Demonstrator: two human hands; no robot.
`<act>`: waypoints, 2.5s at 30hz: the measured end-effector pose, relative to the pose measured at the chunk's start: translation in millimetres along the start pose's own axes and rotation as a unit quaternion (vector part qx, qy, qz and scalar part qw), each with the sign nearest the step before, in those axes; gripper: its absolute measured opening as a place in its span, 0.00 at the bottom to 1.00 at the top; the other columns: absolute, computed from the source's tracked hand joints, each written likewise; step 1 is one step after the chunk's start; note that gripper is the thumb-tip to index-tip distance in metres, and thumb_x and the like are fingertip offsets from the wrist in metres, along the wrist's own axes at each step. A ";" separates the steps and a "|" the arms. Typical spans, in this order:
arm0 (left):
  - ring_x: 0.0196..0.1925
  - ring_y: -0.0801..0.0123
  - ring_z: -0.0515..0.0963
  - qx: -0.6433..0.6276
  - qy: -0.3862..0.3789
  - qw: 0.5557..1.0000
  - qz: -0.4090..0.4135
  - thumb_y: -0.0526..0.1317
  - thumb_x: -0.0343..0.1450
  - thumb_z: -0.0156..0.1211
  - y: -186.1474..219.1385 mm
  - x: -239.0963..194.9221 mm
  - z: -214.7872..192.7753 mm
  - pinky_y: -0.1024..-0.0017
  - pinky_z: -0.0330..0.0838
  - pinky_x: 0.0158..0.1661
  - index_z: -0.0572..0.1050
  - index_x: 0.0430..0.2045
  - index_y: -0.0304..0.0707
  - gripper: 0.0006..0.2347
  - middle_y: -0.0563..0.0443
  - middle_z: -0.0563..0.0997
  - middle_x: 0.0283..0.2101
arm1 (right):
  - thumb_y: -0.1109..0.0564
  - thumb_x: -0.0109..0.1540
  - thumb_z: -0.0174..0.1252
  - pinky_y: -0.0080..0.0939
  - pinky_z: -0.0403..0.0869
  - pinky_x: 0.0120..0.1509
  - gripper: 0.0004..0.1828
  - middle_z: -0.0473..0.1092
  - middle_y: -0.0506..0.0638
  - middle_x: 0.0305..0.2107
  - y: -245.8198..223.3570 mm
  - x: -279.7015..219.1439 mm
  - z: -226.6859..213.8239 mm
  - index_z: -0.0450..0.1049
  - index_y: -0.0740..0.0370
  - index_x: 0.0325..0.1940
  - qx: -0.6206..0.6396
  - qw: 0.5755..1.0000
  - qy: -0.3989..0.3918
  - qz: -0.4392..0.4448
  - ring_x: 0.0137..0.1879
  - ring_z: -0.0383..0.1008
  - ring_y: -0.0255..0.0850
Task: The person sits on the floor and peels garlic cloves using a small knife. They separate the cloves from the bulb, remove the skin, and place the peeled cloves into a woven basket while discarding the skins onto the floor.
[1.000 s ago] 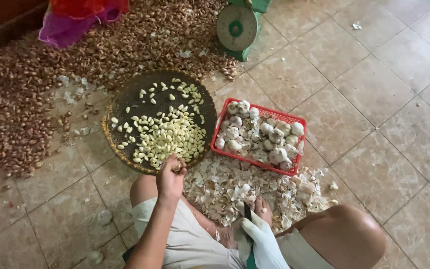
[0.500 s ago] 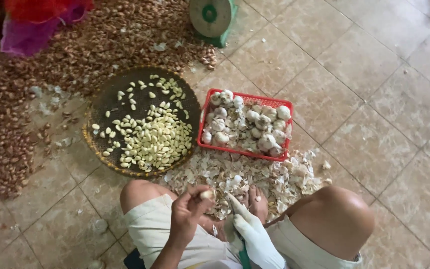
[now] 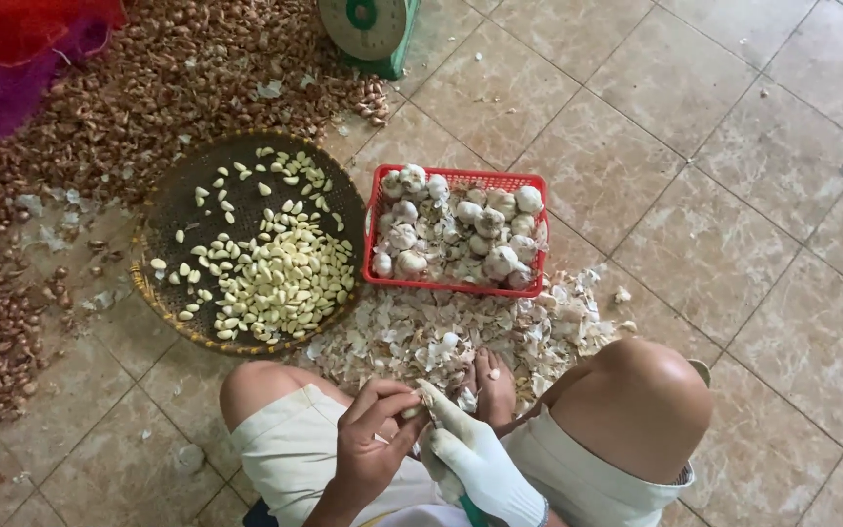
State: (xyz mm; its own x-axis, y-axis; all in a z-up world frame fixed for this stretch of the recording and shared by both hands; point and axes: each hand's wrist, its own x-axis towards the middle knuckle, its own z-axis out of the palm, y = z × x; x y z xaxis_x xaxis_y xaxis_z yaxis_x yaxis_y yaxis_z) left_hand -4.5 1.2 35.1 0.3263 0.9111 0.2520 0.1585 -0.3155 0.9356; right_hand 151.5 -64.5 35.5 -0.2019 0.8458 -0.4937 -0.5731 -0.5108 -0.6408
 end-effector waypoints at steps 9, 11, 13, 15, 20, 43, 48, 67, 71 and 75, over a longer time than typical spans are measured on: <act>0.39 0.63 0.81 0.055 -0.065 0.994 0.062 0.31 0.70 0.64 5.0 5.6 -9.3 0.72 0.78 0.38 0.79 0.38 0.32 0.05 0.46 0.78 0.40 | 0.58 0.66 0.50 0.29 0.57 0.27 0.32 0.62 0.45 0.19 21.8 8.1 -12.0 0.62 0.63 0.76 -0.099 0.994 0.052 0.000 0.23 0.56 0.29; 0.40 0.59 0.84 0.097 -0.084 0.986 0.106 0.29 0.70 0.65 5.1 7.2 -9.4 0.69 0.82 0.40 0.77 0.40 0.28 0.07 0.44 0.77 0.40 | 0.59 0.66 0.51 0.26 0.58 0.33 0.33 0.60 0.43 0.23 37.2 12.6 -22.2 0.61 0.68 0.77 -0.040 0.997 0.057 -0.016 0.29 0.54 0.28; 0.44 0.56 0.84 0.135 -0.085 0.978 0.135 0.30 0.70 0.65 -9.7 -1.6 -7.4 0.65 0.83 0.44 0.78 0.42 0.28 0.08 0.43 0.78 0.42 | 0.55 0.66 0.51 0.26 0.55 0.31 0.34 0.59 0.42 0.22 35.5 14.1 -21.1 0.61 0.68 0.77 -0.056 0.997 0.054 -0.028 0.27 0.53 0.28; 0.47 0.52 0.85 0.174 -0.085 0.967 0.166 0.30 0.71 0.65 -21.4 -8.2 -4.6 0.61 0.84 0.47 0.78 0.43 0.27 0.09 0.41 0.79 0.44 | 0.52 0.66 0.52 0.26 0.53 0.29 0.35 0.59 0.41 0.21 37.6 19.2 -25.3 0.61 0.68 0.77 -0.072 0.995 0.049 -0.042 0.26 0.52 0.27; 0.43 0.61 0.84 0.043 -0.066 0.991 0.109 0.31 0.70 0.67 -20.9 -8.7 -4.0 0.71 0.84 0.46 0.79 0.44 0.33 0.10 0.44 0.78 0.44 | 0.53 0.66 0.54 0.30 0.55 0.27 0.31 0.60 0.46 0.16 41.7 21.2 -32.5 0.67 0.77 0.69 0.019 0.996 0.081 -0.044 0.22 0.54 0.31; 0.41 0.55 0.83 -0.387 0.061 0.900 -0.191 0.25 0.65 0.69 -28.8 -12.6 8.5 0.66 0.87 0.36 0.79 0.40 0.30 0.12 0.39 0.77 0.49 | 0.47 0.65 0.54 0.36 0.52 0.52 0.43 0.55 0.51 0.47 7.6 7.0 -6.2 0.49 0.61 0.80 -0.086 0.992 0.015 -0.088 0.51 0.51 0.36; 0.52 0.63 0.84 -0.154 0.068 0.978 -0.120 0.29 0.65 0.71 -13.0 -11.6 4.8 0.73 0.82 0.51 0.81 0.42 0.29 0.12 0.42 0.82 0.51 | 0.55 0.65 0.53 0.28 0.50 0.17 0.43 0.57 0.50 0.13 -2.2 -0.4 11.5 0.45 0.60 0.82 0.030 0.998 -0.035 -0.052 0.14 0.49 0.31; 0.40 0.60 0.85 -0.157 0.103 0.980 -0.067 0.25 0.64 0.67 2.1 -10.0 10.8 0.72 0.86 0.38 0.82 0.36 0.32 0.10 0.39 0.84 0.44 | 0.51 0.61 0.53 0.32 0.63 0.55 0.37 0.69 0.46 0.43 0.6 15.2 -3.9 0.64 0.56 0.76 -0.169 0.972 0.163 -0.008 0.48 0.63 0.32; 0.31 0.49 0.87 -0.411 0.119 0.856 -0.292 0.27 0.68 0.60 -25.6 -16.2 11.2 0.64 0.85 0.33 0.82 0.41 0.24 0.10 0.25 0.86 0.44 | 0.47 0.63 0.52 0.30 0.59 0.69 0.37 0.68 0.43 0.67 6.3 27.6 -25.1 0.63 0.59 0.77 -0.134 0.952 0.277 -0.009 0.64 0.64 0.29; 0.31 0.52 0.87 -0.452 0.105 0.827 -0.316 0.27 0.68 0.57 -33.7 -18.2 9.2 0.66 0.84 0.40 0.79 0.47 0.20 0.14 0.22 0.82 0.55 | 0.45 0.62 0.52 0.31 0.68 0.40 0.44 0.71 0.47 0.22 11.4 9.5 -21.3 0.52 0.56 0.81 -0.143 0.980 0.135 -0.036 0.31 0.68 0.33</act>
State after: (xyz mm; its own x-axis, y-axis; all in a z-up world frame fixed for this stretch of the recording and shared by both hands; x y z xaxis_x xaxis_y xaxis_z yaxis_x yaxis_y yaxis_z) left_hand -7.2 -7.2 -3.3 0.2601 0.8744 -0.4095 -0.5583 0.4823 0.6751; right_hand 159.9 -65.6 11.0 0.0701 0.8292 -0.5546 -0.3244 -0.5068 -0.7987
